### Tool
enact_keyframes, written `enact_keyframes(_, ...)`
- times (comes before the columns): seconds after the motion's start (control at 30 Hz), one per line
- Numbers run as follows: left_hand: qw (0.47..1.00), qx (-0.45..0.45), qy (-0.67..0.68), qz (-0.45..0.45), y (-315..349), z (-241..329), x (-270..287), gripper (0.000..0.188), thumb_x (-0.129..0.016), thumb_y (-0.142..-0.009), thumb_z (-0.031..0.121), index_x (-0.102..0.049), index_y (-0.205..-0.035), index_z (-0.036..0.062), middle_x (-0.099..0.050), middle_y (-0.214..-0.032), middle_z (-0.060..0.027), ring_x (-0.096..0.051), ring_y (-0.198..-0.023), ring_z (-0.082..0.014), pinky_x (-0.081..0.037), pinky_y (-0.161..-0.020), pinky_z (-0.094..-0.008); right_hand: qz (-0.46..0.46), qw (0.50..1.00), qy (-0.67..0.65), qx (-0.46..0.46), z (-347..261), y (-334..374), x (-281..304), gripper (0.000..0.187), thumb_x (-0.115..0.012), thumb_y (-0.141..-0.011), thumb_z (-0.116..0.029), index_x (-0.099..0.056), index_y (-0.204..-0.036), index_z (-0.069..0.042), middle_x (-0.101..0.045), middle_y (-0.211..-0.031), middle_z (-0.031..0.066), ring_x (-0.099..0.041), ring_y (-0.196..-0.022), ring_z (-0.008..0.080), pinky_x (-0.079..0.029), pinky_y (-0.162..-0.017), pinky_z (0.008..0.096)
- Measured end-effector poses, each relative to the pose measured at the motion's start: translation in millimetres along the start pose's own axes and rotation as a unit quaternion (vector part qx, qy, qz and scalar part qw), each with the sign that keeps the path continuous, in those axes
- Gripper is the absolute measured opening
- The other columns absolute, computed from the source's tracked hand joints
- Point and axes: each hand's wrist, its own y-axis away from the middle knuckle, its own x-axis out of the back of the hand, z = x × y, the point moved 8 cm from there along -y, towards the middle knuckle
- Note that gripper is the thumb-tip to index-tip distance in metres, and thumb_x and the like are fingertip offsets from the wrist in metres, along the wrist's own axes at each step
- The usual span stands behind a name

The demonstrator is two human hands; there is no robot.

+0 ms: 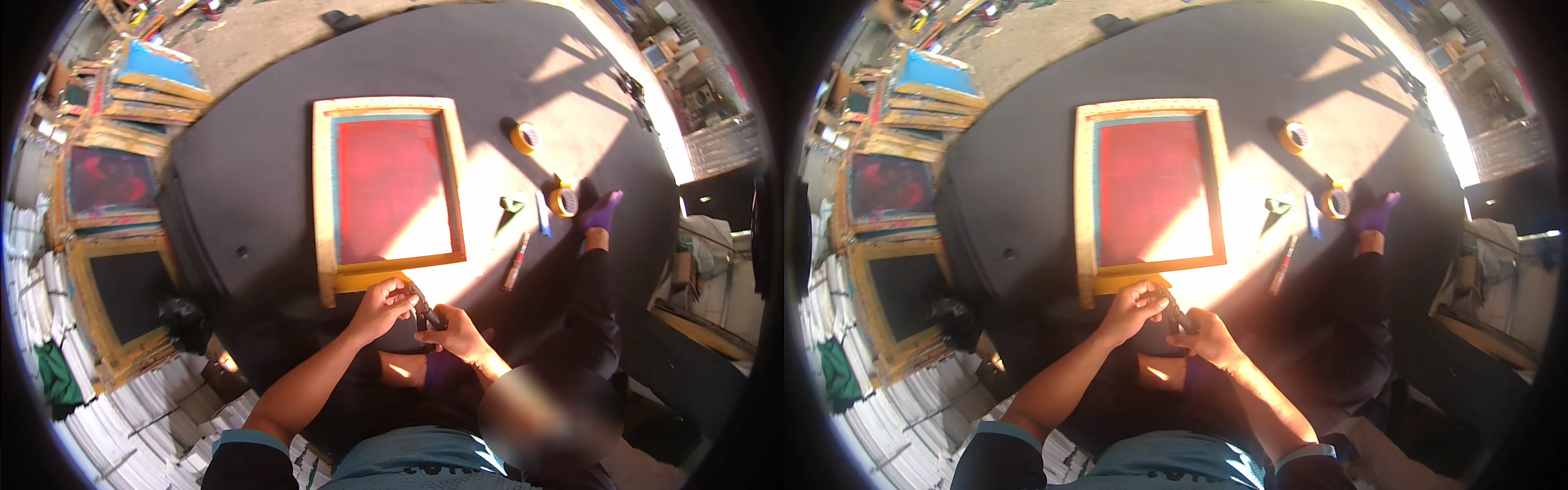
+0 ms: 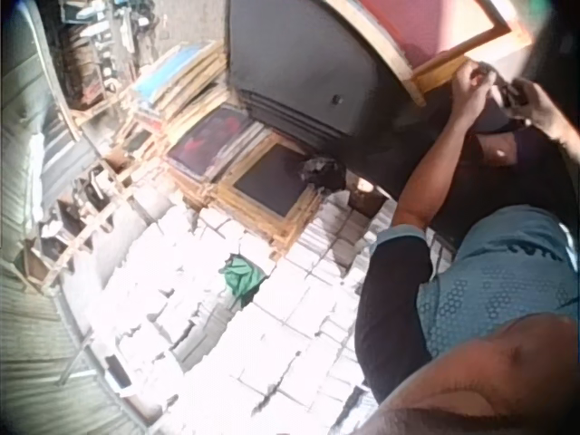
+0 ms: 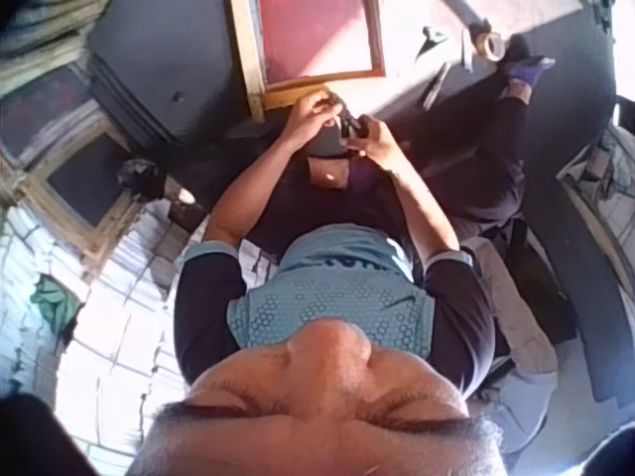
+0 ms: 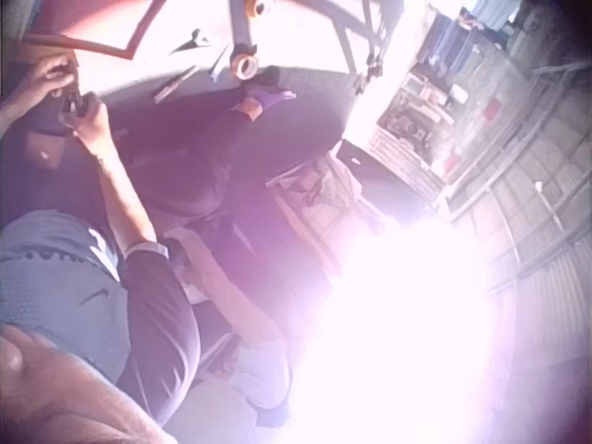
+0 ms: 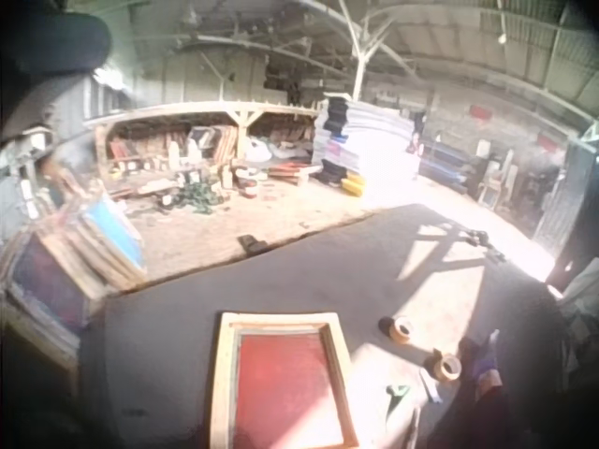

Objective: The person sits cross-legged on the floor and applies yellow masking tape to the edges of a wooden screen printing frame. They use scissors to cut the tape and smooth it down along the frame's perimeter.

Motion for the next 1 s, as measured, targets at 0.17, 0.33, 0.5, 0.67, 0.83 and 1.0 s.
enact_keyframes(0.17,0.993,-0.065,-0.041,0.094,46.7,50.0,78.0,0.018,-0.064,-0.106,0.012,-0.067,-0.12,0.0003,-0.074,-0.108,-0.0057,-0.07,-0.097,-0.0135,-0.057,-0.088,-0.0302,-0.109,0.992,0.018,0.053,-70.0,-41.4,-77.3,0.026,-0.08,-0.083,-0.014,-0.071,-0.104,-0.001,-0.067,-0.08,0.0028,-0.065,-0.07,0.0131,-0.052,-0.062,0.0304)
enact_keyframes(0.33,0.969,-0.05,-0.048,0.238,95.8,74.9,163.1,0.021,-0.067,-0.105,0.018,-0.069,-0.116,0.0,-0.074,-0.101,-0.0064,-0.072,-0.09,-0.0146,-0.059,-0.083,-0.0311,-0.169,0.981,0.077,0.056,-94.1,-95.4,-152.2,0.032,-0.084,-0.085,-0.027,-0.07,-0.096,0.0,-0.067,-0.075,0.0029,-0.061,-0.062,0.0115,-0.05,-0.057,0.0304)
enact_keyframes(0.5,0.954,-0.055,0.017,0.293,113.0,64.2,207.2,0.023,-0.07,-0.104,0.022,-0.07,-0.118,0.0033,-0.072,-0.105,-0.0034,-0.069,-0.095,-0.0132,-0.057,-0.083,-0.0321,-0.21,0.977,0.035,0.009,-103.0,-119.1,-195.7,0.043,-0.079,-0.094,-0.043,-0.067,-0.086,-0.003,-0.072,-0.077,0.0059,-0.056,-0.054,0.0085,-0.044,-0.046,0.0254)
enact_keyframes(0.67,0.944,-0.042,0.012,0.328,111.5,59.0,215.4,0.023,-0.072,-0.102,0.026,-0.072,-0.114,0.0057,-0.072,-0.101,-0.0019,-0.066,-0.087,-0.0111,-0.052,-0.075,-0.0289,-0.224,0.974,0.038,0.015,-96.1,-134.5,-199.7,0.05,-0.076,-0.097,-0.05,-0.067,-0.087,-0.002,-0.075,-0.079,0.0075,-0.055,-0.055,0.0072,-0.045,-0.046,0.0252)
enact_keyframes(0.83,0.887,-0.052,-0.172,0.424,112.6,78.2,216.6,0.023,-0.07,-0.101,0.023,-0.075,-0.097,0.0002,-0.072,-0.08,-0.0035,-0.068,-0.072,-0.0119,-0.056,-0.069,-0.0312,-0.18,0.977,0.109,0.042,-97.1,-132.7,-190.6,0.052,-0.075,-0.094,-0.053,-0.073,-0.091,-0.001,-0.072,-0.081,0.0083,-0.063,-0.067,0.0156,-0.05,-0.05,0.0314)
enact_keyframes(1.0,0.783,-0.063,-0.415,0.458,108.2,97.8,206.4,0.027,-0.07,-0.095,0.022,-0.075,-0.087,-0.0034,-0.071,-0.07,-0.0147,-0.072,-0.07,-0.0301,-0.056,-0.067,-0.0398,-0.114,0.961,0.232,0.1,-96.8,-132.6,-178.6,0.054,-0.075,-0.092,-0.051,-0.073,-0.09,0.003,-0.066,-0.074,0.0129,-0.068,-0.069,0.0248,-0.053,-0.056,0.0404)
